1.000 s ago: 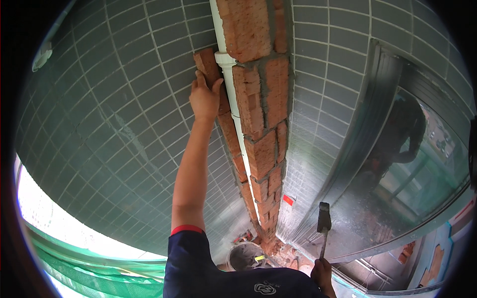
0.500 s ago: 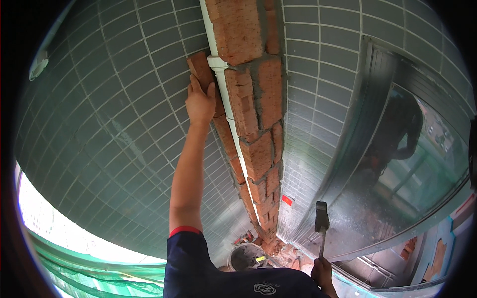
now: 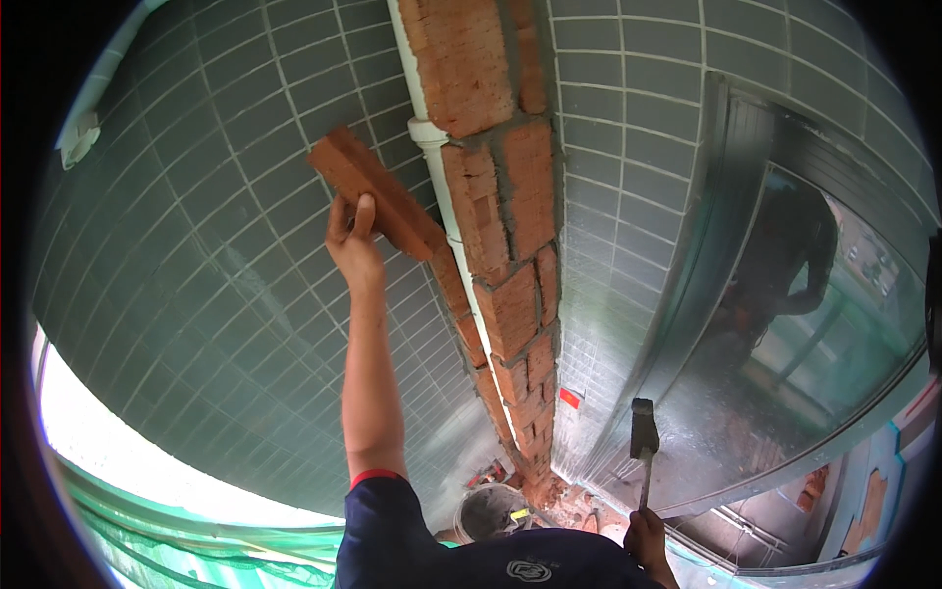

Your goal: The person lays bricks against a tiled wall by applying mortar with a trowel, picking up bricks from a stack, and positioning them into a column.

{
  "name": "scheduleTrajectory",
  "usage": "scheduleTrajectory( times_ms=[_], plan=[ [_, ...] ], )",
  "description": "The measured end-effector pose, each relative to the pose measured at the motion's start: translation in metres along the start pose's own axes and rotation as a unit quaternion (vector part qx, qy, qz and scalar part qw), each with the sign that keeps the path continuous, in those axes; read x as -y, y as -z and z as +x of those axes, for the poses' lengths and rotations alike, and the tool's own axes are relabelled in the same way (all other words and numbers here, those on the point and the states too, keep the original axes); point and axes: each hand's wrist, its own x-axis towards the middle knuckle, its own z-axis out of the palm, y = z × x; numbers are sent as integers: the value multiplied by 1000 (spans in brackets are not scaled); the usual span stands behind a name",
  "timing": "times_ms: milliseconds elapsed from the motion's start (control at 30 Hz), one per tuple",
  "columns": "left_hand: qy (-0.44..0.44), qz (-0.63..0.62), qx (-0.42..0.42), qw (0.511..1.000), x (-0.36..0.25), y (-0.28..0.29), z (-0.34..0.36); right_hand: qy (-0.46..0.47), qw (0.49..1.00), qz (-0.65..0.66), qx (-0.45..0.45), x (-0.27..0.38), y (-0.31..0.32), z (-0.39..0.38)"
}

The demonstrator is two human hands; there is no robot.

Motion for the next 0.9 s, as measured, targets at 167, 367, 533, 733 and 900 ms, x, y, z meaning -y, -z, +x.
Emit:
scheduleTrajectory(
  times_ms=[167, 367, 533, 733, 900],
  plan=[
    [158, -332, 123, 922, 2, 30, -78, -75, 987, 137, 45, -32, -3, 16],
    [398, -283, 185, 853, -8, 54, -193, 40, 985, 139, 94, -8, 5, 35],
    [577, -236, 296, 724, -53, 82, -244, 83, 943, 225, 230, 63, -15, 66],
    [681, -106, 479, 544, -90, 69, -255, 137, 856, 368, 335, 98, -30, 92],
    [715, -78, 457, 522, -89, 79, -264, 81, 890, 296, 338, 87, -32, 74]
  ],
)
